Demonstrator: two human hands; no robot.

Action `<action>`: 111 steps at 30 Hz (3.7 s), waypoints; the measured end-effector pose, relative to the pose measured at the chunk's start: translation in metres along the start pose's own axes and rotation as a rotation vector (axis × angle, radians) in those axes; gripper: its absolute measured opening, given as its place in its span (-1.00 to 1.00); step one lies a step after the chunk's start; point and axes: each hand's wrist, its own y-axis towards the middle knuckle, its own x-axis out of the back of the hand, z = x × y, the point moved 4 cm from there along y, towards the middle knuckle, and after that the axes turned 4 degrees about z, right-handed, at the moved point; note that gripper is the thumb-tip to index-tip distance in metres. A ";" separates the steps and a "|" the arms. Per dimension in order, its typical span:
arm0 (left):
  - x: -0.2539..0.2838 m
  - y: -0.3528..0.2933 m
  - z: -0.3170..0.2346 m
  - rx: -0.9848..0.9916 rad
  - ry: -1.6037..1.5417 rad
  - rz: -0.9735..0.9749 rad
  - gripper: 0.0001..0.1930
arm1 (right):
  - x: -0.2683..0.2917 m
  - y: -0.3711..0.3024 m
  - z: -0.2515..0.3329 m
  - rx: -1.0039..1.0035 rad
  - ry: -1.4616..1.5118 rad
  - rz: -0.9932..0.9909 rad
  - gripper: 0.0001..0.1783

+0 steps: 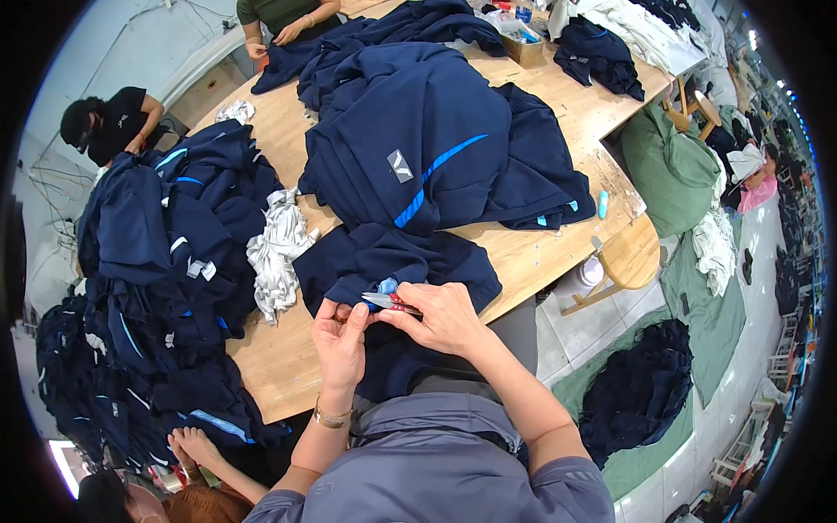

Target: Trimming excess threads and loose ends from blue athletic garments using thread nippers.

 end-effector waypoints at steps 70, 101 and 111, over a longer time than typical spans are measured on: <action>-0.002 0.005 0.007 0.366 -0.711 0.077 -0.65 | 0.007 -0.017 -0.008 -0.064 -0.031 -0.261 -0.65; -0.004 0.001 0.008 0.237 -0.516 0.067 -0.75 | 0.002 -0.015 -0.001 0.059 -0.313 -0.177 -0.61; -0.011 -0.001 0.011 0.266 -0.796 0.198 -0.59 | 0.002 -0.011 0.000 0.082 0.055 -0.343 -0.57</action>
